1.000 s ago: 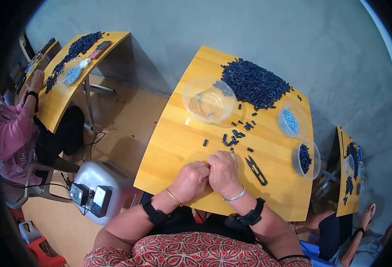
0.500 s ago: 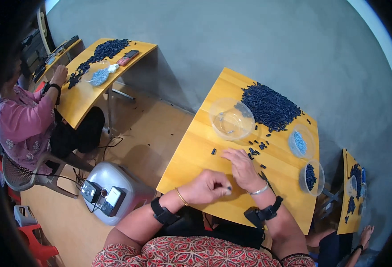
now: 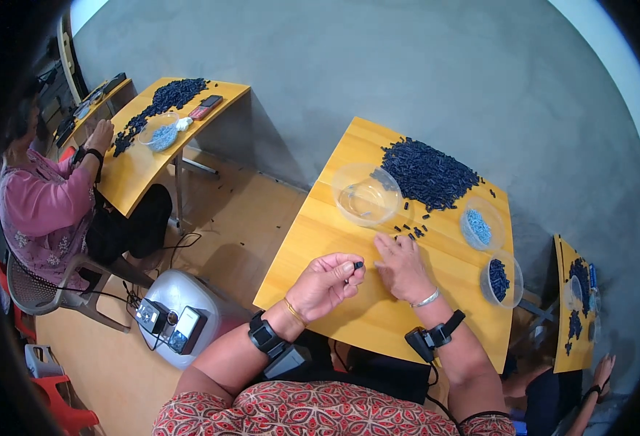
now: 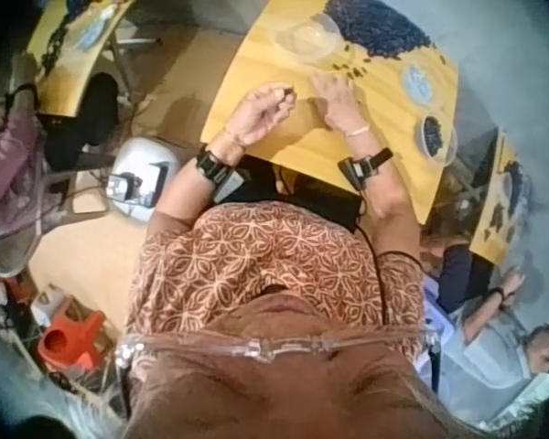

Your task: The person is assembling small black plastic components by inserting pins into them using tweezers.

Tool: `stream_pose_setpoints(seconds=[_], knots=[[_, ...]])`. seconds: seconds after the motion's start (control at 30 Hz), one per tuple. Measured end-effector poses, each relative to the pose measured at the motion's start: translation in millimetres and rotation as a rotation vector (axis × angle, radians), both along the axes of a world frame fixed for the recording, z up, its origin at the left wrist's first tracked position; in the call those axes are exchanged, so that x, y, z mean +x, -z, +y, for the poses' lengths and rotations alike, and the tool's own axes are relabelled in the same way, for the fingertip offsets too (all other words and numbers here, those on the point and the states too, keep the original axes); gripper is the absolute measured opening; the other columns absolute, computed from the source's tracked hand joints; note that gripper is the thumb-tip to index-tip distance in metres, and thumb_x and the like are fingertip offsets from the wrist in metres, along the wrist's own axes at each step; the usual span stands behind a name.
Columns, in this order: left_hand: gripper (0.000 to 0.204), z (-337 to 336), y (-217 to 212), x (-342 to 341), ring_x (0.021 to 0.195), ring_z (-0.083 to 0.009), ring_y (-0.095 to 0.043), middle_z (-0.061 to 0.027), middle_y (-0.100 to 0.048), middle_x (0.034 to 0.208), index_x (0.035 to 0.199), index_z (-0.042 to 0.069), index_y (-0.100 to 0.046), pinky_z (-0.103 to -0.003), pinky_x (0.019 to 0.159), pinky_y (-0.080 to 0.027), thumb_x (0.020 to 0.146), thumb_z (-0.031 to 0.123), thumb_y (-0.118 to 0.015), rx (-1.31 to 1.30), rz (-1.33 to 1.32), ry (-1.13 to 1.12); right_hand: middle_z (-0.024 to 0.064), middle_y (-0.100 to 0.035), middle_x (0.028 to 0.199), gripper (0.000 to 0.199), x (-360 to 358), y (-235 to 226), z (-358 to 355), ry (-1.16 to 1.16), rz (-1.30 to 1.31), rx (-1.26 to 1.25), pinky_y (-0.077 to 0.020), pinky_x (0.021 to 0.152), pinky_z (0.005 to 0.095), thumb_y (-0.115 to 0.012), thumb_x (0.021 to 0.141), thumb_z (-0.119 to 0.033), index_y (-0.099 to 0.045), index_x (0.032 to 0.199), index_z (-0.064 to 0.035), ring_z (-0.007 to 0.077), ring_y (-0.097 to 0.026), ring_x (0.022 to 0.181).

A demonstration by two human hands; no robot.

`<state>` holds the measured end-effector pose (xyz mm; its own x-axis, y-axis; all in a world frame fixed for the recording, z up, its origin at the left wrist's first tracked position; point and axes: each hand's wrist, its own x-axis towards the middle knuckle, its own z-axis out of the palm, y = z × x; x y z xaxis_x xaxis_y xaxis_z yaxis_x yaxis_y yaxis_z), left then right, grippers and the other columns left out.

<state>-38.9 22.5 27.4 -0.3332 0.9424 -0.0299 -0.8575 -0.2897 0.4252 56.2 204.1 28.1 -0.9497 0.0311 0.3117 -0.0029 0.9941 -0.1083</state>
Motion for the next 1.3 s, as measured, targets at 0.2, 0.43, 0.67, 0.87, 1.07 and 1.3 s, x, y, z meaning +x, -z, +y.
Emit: stream_pose_setpoints(seconds=[0.2,0.43,0.67,0.87,1.07,1.3], knots=[[0.013,-2,-7,9,0.068,-0.0116,-0.058,-0.0079,-0.061,0.081,0.094,0.002,-0.058,-0.024,0.055,-0.047,0.083,0.005,-0.055,0.029,0.156,-0.084,0.0121,-0.059,0.085,0.013,23,-22,-21,0.146,0.197,-0.816,-0.044,0.068,0.0306,-0.054,0.079,-0.005,-0.055,0.091,-0.0002,0.0236,-0.056,0.075],[0.011,2,-11,19,0.058,-0.0136,-0.058,-0.0111,-0.062,0.077,0.091,0.001,-0.057,-0.024,0.049,-0.048,0.081,0.003,-0.057,-0.02,0.329,-0.125,0.0116,-0.057,0.075,0.009,47,-56,-59,0.014,0.346,-0.719,-0.0451,0.062,0.028,-0.053,0.079,-0.003,-0.054,0.088,-0.0004,0.0228,-0.057,0.067],[0.01,6,-2,18,0.058,-0.0148,-0.058,-0.0119,-0.062,0.078,0.089,-0.001,-0.057,-0.025,0.051,-0.05,0.079,0.001,-0.058,-0.125,0.592,-0.263,0.019,-0.033,0.125,0.046,81,-8,-55,0.24,-0.028,-0.071,-0.0238,0.095,0.0486,-0.057,0.074,-0.019,-0.044,0.118,-0.0112,0.0405,-0.03,0.115],[0.009,4,-1,20,0.058,-0.0142,-0.058,-0.0104,-0.062,0.078,0.089,-0.001,-0.058,-0.024,0.052,-0.049,0.08,0.001,-0.057,-0.155,0.624,-0.251,0.0213,-0.024,0.133,0.052,50,19,-22,0.292,-0.11,-0.019,-0.0128,0.101,0.0524,-0.052,0.077,-0.028,-0.038,0.127,-0.0179,0.0466,-0.018,0.121],[0.013,6,-1,20,0.062,-0.0139,-0.058,-0.0098,-0.061,0.081,0.094,-0.001,-0.058,-0.024,0.055,-0.049,0.081,0.003,-0.056,-0.133,0.641,-0.232,0.021,-0.029,0.129,0.046,25,11,-2,0.319,-0.013,0.069,-0.016,0.099,0.0512,-0.053,0.079,-0.023,-0.041,0.122,-0.0132,0.0455,-0.023,0.118],[0.016,6,-1,23,0.068,-0.0147,-0.06,-0.0101,-0.061,0.084,0.097,-0.002,-0.058,-0.025,0.062,-0.051,0.081,0.0,-0.056,-0.175,0.653,-0.237,0.014,-0.057,0.086,0.02,53,-30,-39,0.199,0.254,-0.837,-0.0445,0.07,0.0327,-0.053,0.079,-0.005,-0.051,0.098,0.0007,0.027,-0.056,0.08]])
